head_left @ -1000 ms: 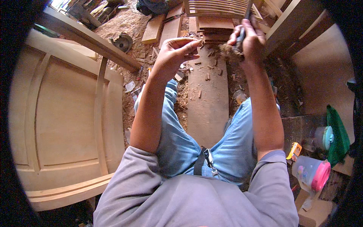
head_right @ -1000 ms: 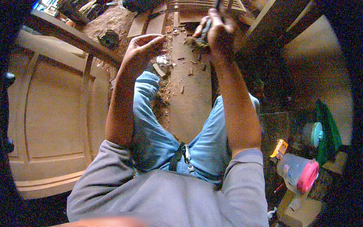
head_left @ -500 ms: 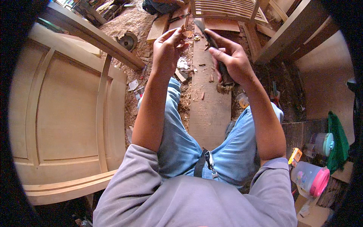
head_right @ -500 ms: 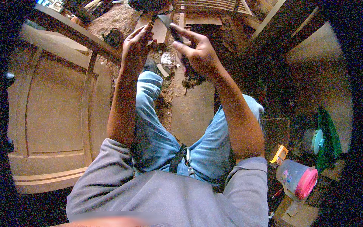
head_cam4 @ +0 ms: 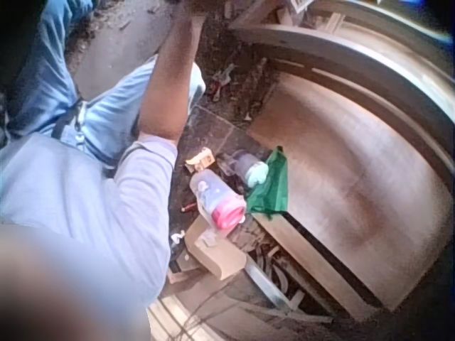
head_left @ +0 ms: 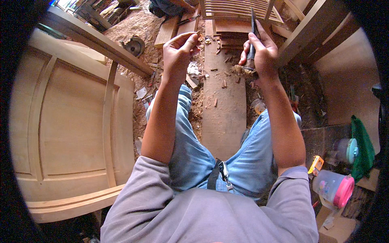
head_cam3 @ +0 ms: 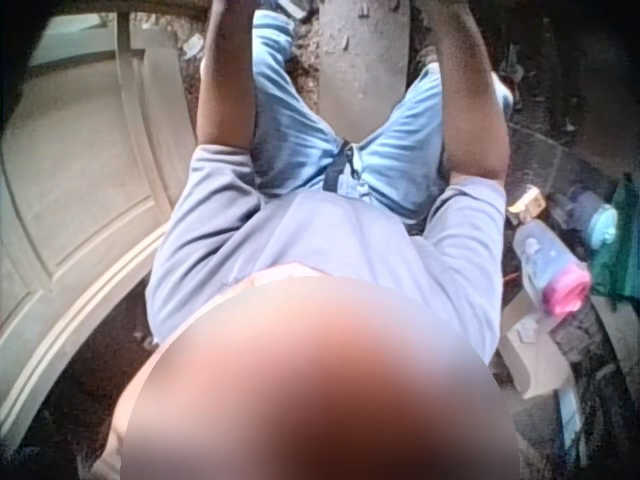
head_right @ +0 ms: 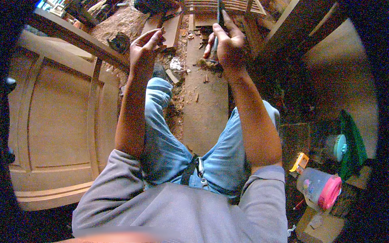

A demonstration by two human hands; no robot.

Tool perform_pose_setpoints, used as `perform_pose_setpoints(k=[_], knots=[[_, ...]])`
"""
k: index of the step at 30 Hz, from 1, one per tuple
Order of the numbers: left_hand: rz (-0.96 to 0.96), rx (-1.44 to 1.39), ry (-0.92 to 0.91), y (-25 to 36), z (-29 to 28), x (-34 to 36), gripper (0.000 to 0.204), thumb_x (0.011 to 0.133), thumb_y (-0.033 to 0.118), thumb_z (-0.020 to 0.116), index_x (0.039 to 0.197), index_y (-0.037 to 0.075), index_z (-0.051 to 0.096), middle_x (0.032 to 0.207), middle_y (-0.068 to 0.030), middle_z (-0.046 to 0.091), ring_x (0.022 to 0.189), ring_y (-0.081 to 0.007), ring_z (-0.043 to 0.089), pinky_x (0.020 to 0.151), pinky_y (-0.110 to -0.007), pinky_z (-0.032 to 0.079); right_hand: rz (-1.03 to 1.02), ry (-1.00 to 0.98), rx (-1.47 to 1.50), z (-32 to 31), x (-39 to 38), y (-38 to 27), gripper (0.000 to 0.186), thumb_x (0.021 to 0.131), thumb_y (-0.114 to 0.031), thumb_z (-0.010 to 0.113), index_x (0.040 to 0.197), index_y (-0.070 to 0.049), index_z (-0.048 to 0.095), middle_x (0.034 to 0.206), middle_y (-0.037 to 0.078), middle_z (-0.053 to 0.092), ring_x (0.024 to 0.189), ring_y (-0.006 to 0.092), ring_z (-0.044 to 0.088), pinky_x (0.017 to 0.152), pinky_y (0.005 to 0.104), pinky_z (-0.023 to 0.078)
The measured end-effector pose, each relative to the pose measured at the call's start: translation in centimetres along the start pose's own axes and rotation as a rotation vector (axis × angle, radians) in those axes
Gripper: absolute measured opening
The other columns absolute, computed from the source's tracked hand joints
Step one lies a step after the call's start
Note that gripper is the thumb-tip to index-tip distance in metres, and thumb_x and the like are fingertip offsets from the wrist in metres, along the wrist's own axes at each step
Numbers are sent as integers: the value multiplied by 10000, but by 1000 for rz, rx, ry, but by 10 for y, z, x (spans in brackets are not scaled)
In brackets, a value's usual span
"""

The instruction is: The person sits on the floor and uses a chisel to carve a small piece of wood held in the left hand. They repeatedly scrape the wood surface, pause to inspect the carved area, and continue carving with controlled strokes.

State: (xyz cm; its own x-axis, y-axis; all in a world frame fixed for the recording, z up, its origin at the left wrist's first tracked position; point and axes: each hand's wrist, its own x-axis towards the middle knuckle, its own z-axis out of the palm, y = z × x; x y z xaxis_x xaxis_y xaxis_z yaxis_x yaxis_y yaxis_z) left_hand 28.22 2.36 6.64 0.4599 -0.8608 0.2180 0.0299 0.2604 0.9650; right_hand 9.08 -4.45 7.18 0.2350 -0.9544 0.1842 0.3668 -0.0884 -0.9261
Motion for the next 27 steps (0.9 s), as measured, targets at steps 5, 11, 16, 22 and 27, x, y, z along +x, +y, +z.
perform_pose_setpoints(k=[5,11,16,22,27], knots=[[-19,-17,-11,0,5,-2,194,897,149,675,1014,-3,704,838,-57,702,742,-96,641,671,-221,508,-7,-117,-38,4,-6,5,576,925,-75,574,1461,-98,365,757,75,613,466,131,547,435,276,503],[34,51,-289,0,16,-10,213,882,172,706,1015,6,705,857,-52,705,760,-91,644,669,-221,504,-91,-113,-88,13,-13,11,735,811,-7,697,1460,-75,358,851,75,690,566,113,610,492,254,528],[66,142,-337,2,21,-14,190,873,136,710,1003,-3,704,857,-48,700,762,-96,640,675,-212,497,-170,-128,-155,8,-8,8,741,797,-10,715,1453,-62,373,898,74,705,780,122,663,723,254,542],[64,118,-323,2,22,-14,192,878,152,707,991,-4,705,839,-52,696,757,-95,638,670,-215,492,-185,-154,-154,7,-9,7,731,832,-13,693,1469,-102,346,942,118,697,591,99,606,493,242,519],[46,86,-318,2,23,-14,226,881,196,711,992,-1,705,824,-45,693,737,-90,629,650,-211,473,-51,-162,-44,6,-9,5,733,834,-20,696,1470,-96,340,939,124,696,577,97,593,506,248,524]])
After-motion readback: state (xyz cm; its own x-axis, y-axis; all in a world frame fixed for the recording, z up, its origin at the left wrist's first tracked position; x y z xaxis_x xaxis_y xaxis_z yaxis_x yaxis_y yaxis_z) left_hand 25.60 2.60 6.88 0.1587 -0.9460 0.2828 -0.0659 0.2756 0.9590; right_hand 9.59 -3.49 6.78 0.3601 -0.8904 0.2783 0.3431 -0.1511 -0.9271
